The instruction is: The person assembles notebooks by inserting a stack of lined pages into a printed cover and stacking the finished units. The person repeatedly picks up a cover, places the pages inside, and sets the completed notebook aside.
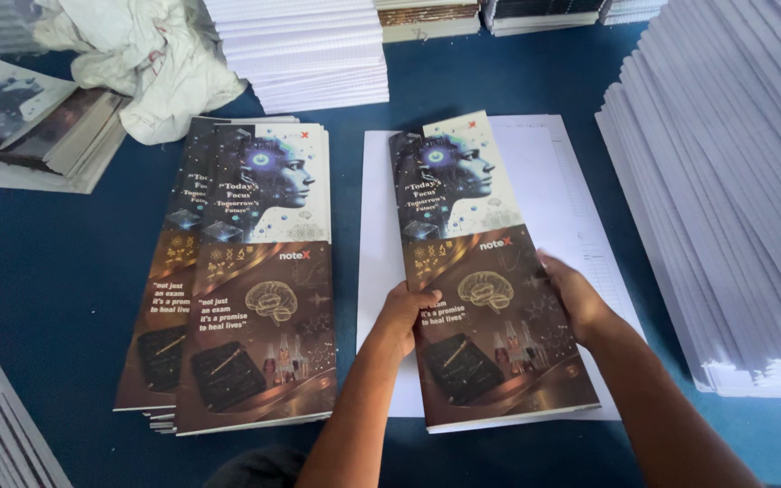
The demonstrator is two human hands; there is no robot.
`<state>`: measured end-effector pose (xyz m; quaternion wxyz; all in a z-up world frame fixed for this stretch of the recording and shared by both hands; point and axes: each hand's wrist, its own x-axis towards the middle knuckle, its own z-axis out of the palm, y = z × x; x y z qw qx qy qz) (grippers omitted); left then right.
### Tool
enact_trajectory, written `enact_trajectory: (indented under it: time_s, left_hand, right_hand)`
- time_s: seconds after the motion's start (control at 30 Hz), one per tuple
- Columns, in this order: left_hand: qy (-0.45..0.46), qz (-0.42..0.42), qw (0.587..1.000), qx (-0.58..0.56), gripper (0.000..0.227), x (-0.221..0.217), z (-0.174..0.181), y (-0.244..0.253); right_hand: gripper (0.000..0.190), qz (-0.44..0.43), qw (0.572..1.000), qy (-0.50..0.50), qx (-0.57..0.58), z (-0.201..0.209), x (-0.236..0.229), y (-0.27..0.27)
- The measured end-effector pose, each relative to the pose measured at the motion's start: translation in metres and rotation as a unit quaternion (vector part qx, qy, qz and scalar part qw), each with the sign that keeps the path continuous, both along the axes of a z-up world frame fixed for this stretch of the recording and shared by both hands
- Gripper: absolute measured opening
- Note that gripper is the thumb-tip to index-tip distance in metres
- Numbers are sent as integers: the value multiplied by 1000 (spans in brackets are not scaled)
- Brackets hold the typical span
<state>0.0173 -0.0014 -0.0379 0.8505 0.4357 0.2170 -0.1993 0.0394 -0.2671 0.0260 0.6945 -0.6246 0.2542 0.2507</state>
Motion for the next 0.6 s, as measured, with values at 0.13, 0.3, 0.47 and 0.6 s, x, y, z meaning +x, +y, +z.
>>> enact_trajectory:
  time_s: [0.13, 0.3, 0.47, 0.6]
  left_hand:
    - [-22, 11, 999, 31, 40, -2, -3, -2]
    - [-83, 18, 996, 36, 40, -2, 3, -4]
    - [-13, 6, 1000, -23, 52, -12, 22, -1]
    - [-23, -30, 999, 12, 72, -29, 29, 1]
  right_hand:
    - [58, 127, 986, -25, -100, 5, -9, 9]
    - [57, 116, 982, -18, -145, 2, -7, 12]
    - [57, 90, 992, -22, -88, 1, -6, 5]
    - [55, 93, 991, -29, -88, -2, -9, 8]
